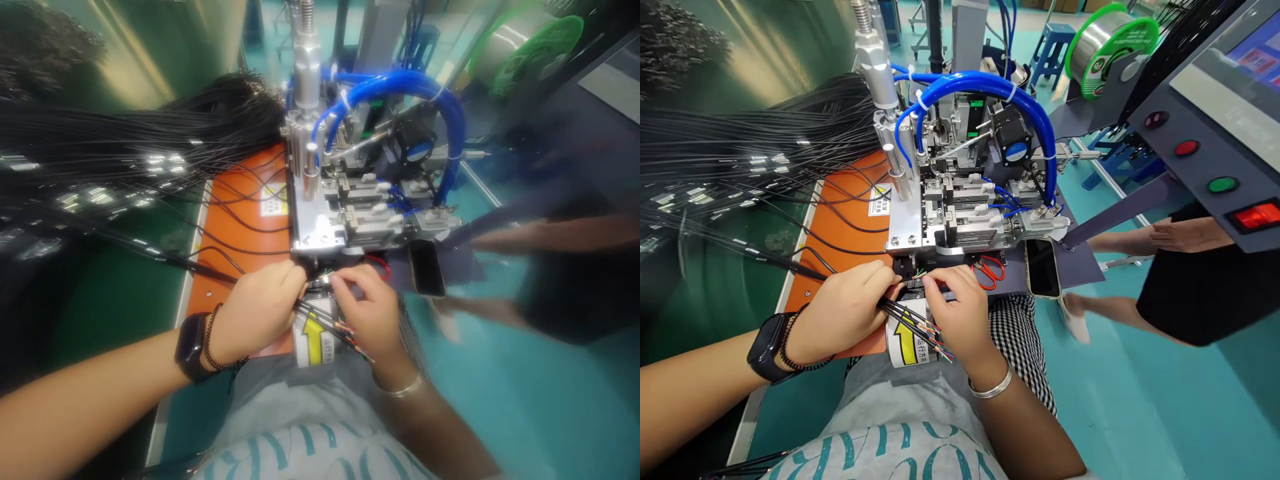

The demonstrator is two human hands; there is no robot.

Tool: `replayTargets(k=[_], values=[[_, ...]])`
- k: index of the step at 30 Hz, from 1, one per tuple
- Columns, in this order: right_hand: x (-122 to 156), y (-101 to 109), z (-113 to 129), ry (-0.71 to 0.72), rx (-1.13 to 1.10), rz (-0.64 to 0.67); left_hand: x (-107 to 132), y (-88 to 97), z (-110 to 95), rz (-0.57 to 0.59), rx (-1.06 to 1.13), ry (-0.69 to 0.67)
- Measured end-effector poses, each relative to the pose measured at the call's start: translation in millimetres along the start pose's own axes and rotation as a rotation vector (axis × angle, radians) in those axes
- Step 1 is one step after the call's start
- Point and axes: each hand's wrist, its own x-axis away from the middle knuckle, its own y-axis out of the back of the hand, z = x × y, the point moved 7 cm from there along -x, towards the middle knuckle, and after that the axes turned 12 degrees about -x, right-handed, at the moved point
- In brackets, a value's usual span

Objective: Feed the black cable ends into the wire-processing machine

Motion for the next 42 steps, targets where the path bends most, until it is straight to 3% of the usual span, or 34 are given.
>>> replayTargets(k=[9,13,15,17,20,24,27,42], values=[[-2.0,-10.3,10.2,0.113,0.032,0.112,-1.0,3.1,-5.2,-0.037,-0.101,-0.054],[-4.4,-22.1,14.6,0.274,0.225,0.306,-3.5,4.3,-7.9,-0.022,-0.145,-0.148],[-6.5,-21.5,11.3,0.288,0.304,0.315,-3.9,3.6,-7.4,0.007,-0.116,-0.18],[-9.7,-15.7,3.7,0.217,0.32,0.258,-3.5,2.9,-5.7,0.025,-0.07,-0.183],[-10.4,-9.4,-14.0,0.003,0.227,0.217,-1.3,0.6,-4.0,0.025,-0.021,-0.171],[-3.9,-10.5,-37.4,-0.333,-0.052,0.277,1.5,-3.3,-6.1,0.026,0.004,-0.179],[-0.4,-12.8,-44.0,-0.471,-0.216,0.32,1.1,-3.6,-8.5,0.045,0.004,-0.197],[-3.6,-14.2,-50.9,-0.475,-0.245,0.184,-2.6,-0.9,-11.9,0.095,-0.053,-0.234]])
